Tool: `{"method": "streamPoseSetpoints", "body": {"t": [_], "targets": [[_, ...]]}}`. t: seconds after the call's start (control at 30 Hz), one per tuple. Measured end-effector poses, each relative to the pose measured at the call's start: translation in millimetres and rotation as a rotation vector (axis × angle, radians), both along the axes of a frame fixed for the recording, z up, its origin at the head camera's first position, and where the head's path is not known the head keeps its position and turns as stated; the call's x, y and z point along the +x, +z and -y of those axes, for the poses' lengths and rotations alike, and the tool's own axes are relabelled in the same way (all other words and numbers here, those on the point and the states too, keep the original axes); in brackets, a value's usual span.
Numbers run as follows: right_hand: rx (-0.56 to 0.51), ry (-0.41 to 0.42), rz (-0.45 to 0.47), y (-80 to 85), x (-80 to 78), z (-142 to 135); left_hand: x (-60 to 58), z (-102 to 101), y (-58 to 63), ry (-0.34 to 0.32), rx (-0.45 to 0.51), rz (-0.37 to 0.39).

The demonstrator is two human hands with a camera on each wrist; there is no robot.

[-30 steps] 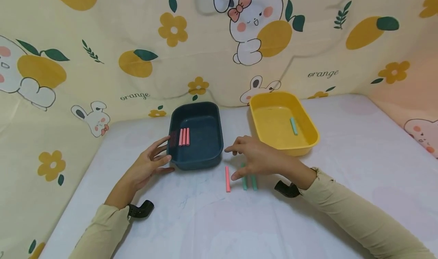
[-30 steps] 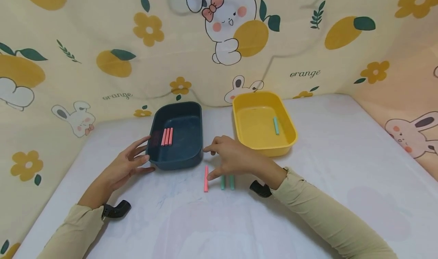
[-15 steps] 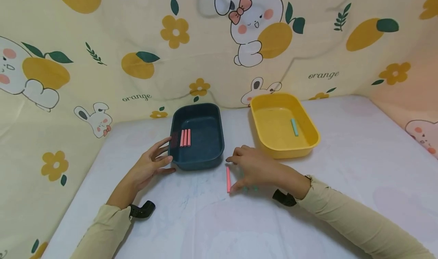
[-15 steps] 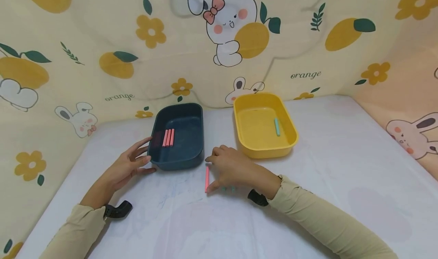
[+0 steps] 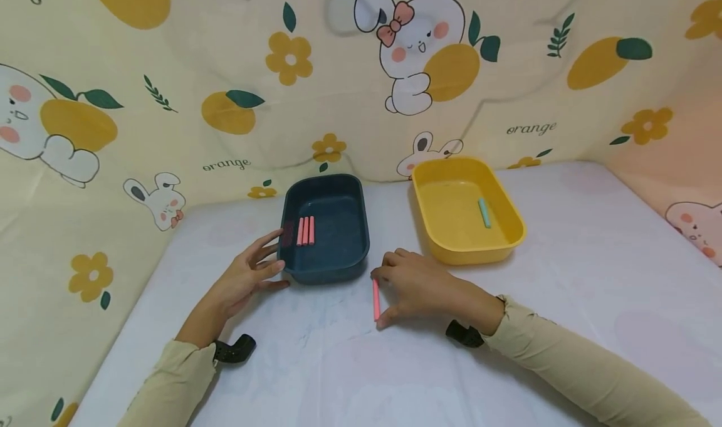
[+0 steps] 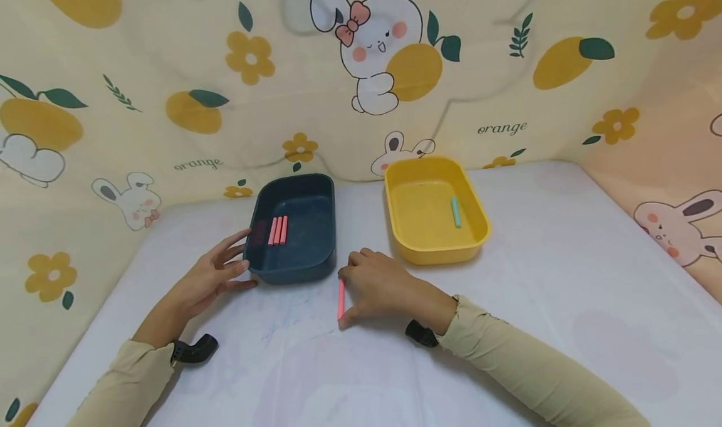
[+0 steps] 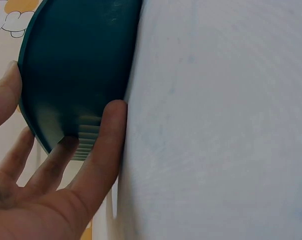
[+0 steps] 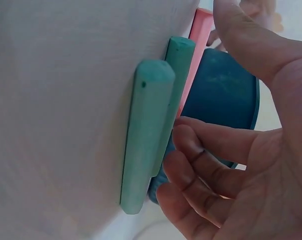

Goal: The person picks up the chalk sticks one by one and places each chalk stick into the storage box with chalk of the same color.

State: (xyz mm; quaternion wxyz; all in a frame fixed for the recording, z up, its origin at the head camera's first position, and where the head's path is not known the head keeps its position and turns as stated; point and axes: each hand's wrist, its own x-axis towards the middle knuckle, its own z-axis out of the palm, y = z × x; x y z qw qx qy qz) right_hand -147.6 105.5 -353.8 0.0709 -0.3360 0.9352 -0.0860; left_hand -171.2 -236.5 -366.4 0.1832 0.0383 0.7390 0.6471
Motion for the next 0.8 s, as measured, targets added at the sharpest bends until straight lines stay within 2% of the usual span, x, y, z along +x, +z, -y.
{"method": "streamPoseSetpoints", "body": {"t": [0.33,0.8], "targets": [[0.034,-0.014,-0.014,-1.1,1.8,2.4,1.0,-0.4,0.3,0.011,0.002,0.009],[0.027,0.004,-0.008,-2.2,0.1,2.0,-0.7,-1.4,1.6,0.016,0.012,0.025]]}}
